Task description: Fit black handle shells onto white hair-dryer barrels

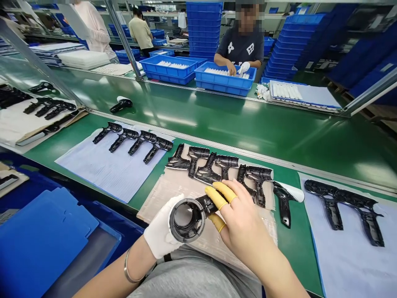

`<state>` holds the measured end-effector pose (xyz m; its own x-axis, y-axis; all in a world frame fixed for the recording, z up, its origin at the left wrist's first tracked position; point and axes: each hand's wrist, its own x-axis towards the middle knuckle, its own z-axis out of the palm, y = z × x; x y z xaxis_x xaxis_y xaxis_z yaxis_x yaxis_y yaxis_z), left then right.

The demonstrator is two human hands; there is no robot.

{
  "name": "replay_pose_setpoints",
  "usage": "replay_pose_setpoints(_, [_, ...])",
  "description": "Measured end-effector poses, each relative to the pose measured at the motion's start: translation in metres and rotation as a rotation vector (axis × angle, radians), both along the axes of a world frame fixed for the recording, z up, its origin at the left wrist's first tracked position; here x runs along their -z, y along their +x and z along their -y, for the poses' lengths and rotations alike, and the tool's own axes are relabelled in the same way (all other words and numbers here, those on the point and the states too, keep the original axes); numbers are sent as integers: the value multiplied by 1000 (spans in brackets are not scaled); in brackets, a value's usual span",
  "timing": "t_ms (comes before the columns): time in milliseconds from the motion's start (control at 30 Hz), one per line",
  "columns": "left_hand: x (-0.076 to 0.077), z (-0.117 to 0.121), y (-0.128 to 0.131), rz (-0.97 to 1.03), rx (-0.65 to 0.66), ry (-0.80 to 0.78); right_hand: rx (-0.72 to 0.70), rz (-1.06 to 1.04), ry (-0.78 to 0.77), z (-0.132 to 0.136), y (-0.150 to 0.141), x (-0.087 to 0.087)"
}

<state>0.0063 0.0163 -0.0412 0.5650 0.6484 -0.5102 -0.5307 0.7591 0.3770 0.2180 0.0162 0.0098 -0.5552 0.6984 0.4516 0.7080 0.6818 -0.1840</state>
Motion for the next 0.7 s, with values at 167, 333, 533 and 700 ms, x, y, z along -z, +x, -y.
replay_pose_setpoints(167, [11,-17,1,16,-51,-109,69,-133,-284,-18,10,26])
replay_pose_setpoints(333, [32,-32,-6,-122,-120,-5,450,-233,-592,-101,51,64])
replay_pose_setpoints(533, [57,-39,-26,-445,-102,260,1117,-285,-639,-257,137,79])
replay_pose_setpoints(700, [66,-47,-51,-767,-14,431,1290,-267,-604,-316,173,91])
